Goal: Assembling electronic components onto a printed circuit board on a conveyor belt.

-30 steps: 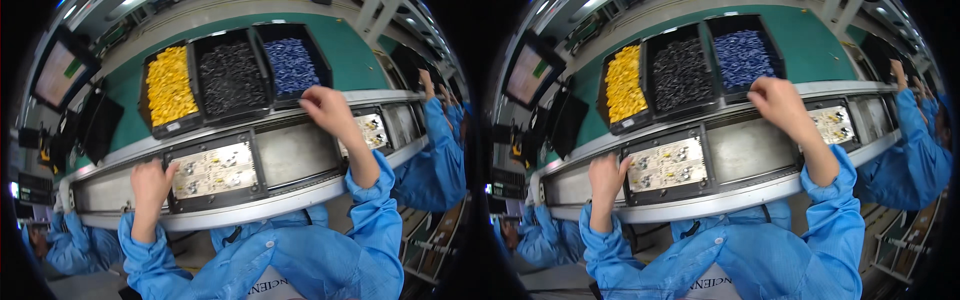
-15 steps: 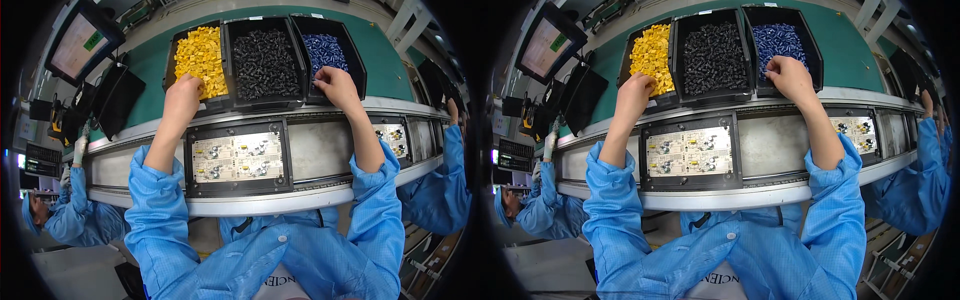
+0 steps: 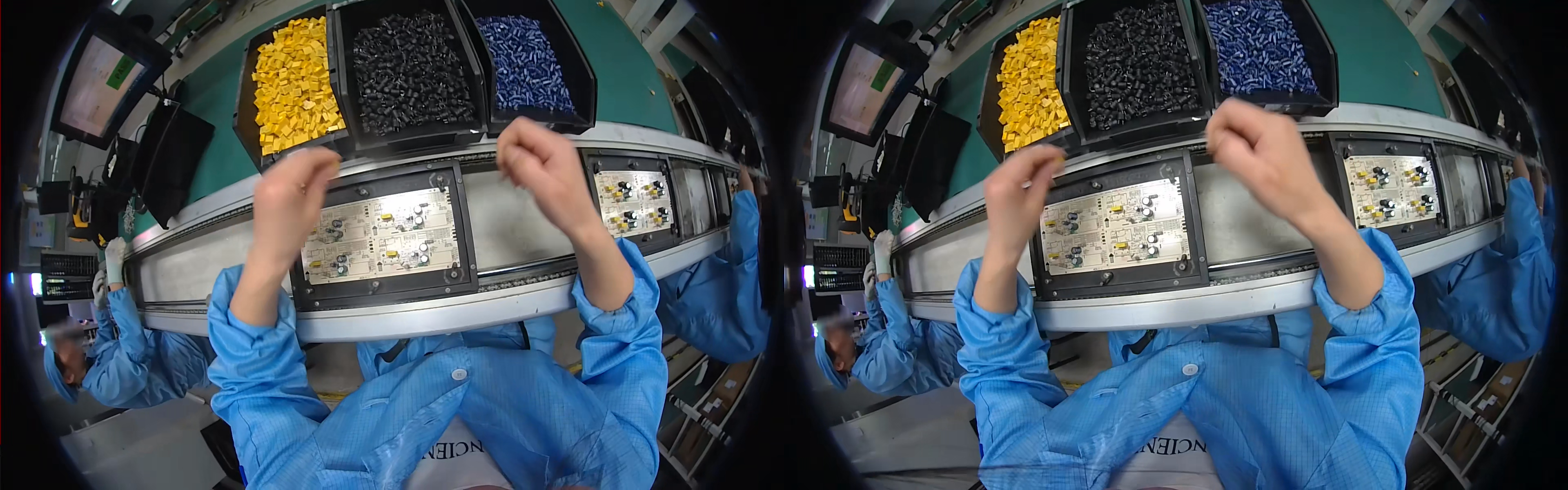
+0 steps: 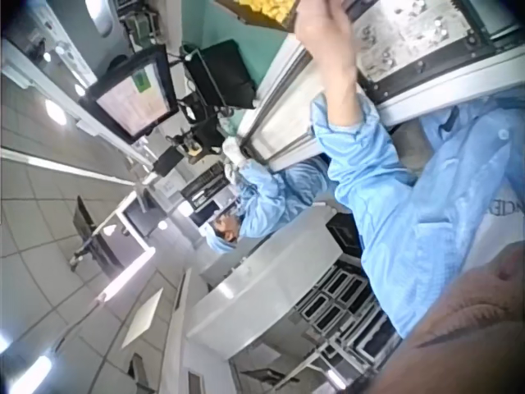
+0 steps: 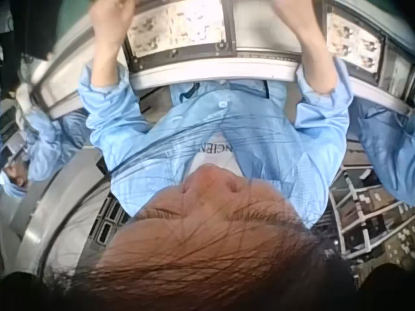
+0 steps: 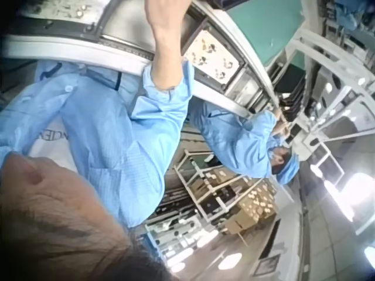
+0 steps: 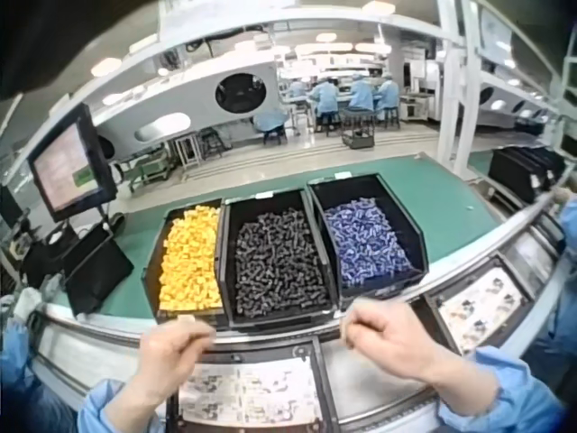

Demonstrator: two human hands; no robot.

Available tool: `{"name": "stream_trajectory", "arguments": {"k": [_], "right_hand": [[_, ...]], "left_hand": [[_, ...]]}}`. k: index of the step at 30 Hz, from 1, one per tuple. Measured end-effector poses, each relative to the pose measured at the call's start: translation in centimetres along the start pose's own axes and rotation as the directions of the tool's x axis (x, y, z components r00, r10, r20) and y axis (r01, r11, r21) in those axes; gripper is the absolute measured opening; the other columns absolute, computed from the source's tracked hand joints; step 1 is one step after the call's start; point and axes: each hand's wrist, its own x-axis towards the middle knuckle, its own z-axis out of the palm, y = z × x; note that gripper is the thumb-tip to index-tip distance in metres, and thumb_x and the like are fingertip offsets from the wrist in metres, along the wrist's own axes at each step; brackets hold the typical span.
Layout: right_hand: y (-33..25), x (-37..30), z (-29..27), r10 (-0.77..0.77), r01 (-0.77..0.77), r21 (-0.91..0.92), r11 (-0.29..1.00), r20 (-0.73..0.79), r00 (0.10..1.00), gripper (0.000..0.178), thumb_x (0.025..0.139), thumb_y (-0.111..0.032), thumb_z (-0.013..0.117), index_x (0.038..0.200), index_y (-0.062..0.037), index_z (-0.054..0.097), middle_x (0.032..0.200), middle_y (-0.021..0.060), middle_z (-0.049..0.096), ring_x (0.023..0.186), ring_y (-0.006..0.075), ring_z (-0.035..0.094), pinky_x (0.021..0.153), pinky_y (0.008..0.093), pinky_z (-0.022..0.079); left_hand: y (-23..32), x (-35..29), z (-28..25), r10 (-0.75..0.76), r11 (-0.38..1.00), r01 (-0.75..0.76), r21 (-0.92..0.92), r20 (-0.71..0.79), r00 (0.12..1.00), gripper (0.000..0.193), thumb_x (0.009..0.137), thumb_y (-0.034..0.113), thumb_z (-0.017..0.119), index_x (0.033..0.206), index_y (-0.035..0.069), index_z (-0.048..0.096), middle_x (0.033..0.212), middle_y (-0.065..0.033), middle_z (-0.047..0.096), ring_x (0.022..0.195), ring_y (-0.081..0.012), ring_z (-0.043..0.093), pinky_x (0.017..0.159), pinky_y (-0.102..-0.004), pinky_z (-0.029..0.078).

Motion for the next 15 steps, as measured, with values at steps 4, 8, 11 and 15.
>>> {"name": "stream_trajectory", "arguments": {"k": [4, 8, 11, 15], "right_hand": [[0.9, -1.3, 1.8, -0.026, 0.034, -0.061, 0.998, 0.133, 0.991, 0.010, 0.089, -0.007, 0.056, 0.083, -0.0007, 0.060, 0.068, 0.0002, 0.056, 0.062, 0.0046, 0.049, 0.055, 0.0222, 0.039], [1.1, -1.6, 2.8, -0.070, 0.080, -0.085, 0.993, 0.123, 0.990, 0.004, 0.085, -0.004, 0.060, 0.083, 0.0001, 0.061, 0.064, 0.0018, 0.055, 0.056, 0.0057, 0.047, 0.050, 0.0238, 0.038], [1.0, -1.8, 3.1, -0.093, 0.108, -0.110, 0.988, 0.128, 0.987, 0.004, 0.084, -0.003, 0.062, 0.084, 0.0006, 0.062, 0.064, 0.0033, 0.056, 0.056, 0.0068, 0.049, 0.050, 0.0240, 0.039], [1.2, -1.8, 3.2, -0.145, 0.159, -0.125, 0.979, 0.114, 0.983, 0.005, 0.082, -0.003, 0.064, 0.086, 0.0008, 0.063, 0.065, 0.0042, 0.057, 0.055, 0.0084, 0.051, 0.050, 0.0245, 0.041]], "left_hand": [[2.0, -1.9, 1.5, 0.108, 0.994, -0.101, -0.043, 0.197, 0.974, 0.019, 0.083, -0.003, 0.068, 0.101, 0.003, 0.070, 0.090, -0.0128, 0.068, 0.079, -0.0297, 0.067, 0.069, -0.0349, 0.054], [2.6, -1.9, 2.2, 0.127, 0.992, -0.116, -0.053, 0.354, 0.927, 0.025, 0.082, -0.004, 0.066, 0.105, 0.003, 0.070, 0.094, -0.0150, 0.064, 0.082, -0.0306, 0.066, 0.069, -0.0383, 0.053], [3.0, -1.1, 2.6, 0.083, 0.995, -0.098, 0.021, 0.388, 0.918, 0.027, 0.081, -0.003, 0.068, 0.107, 0.004, 0.070, 0.091, -0.0132, 0.065, 0.084, -0.0304, 0.066, 0.070, -0.0390, 0.053], [2.4, -0.5, 3.0, -0.006, 0.998, -0.023, 0.055, 0.472, 0.882, 0.023, 0.079, -0.002, 0.069, 0.100, 0.004, 0.072, 0.086, -0.0123, 0.067, 0.086, -0.0308, 0.066, 0.073, -0.0390, 0.054]]}}
